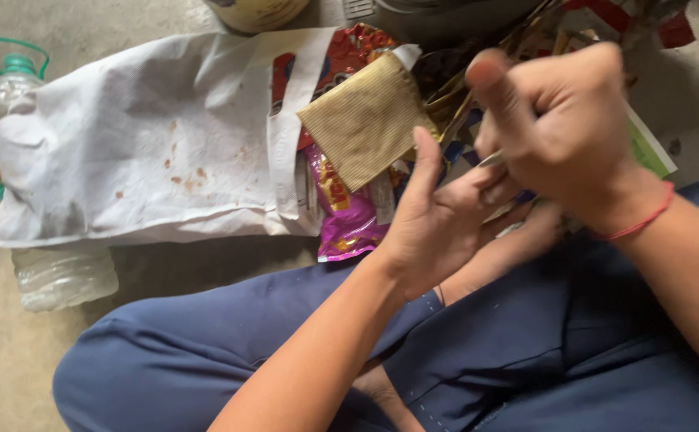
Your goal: The person sits on the floor and sorts through a pile of waste, picking up various items such as plastic wrappers and cardboard. They use a small piece of cardboard to rub and clean the items before placing them into a black trash bag.
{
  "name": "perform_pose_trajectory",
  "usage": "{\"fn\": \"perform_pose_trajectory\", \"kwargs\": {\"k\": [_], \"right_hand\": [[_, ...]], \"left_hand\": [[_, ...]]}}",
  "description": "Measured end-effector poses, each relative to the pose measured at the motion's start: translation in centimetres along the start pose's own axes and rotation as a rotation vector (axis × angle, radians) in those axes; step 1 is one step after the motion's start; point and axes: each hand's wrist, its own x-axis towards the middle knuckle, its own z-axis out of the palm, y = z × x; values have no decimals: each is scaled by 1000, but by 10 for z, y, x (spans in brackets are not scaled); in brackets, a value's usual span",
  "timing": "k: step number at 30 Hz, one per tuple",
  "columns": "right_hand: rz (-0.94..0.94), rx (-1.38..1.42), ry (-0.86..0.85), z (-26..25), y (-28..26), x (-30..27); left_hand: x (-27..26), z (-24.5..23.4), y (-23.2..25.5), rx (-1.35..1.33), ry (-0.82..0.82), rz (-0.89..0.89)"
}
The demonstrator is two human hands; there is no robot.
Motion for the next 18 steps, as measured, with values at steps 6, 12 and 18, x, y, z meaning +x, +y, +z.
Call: {"fn": "perform_pose_trajectory", "kwargs": {"k": [6,12,18], "right_hand": [[50,269,136,-28,-5,1],[-114,-35,64,-15,-10,1],[-363,-273,-56,25,-30,-4]], "left_hand": [[0,2,0,147,-23,-31],[6,-5,-15,-23,69,142],[0,-1,6,-318,266,420]]}}
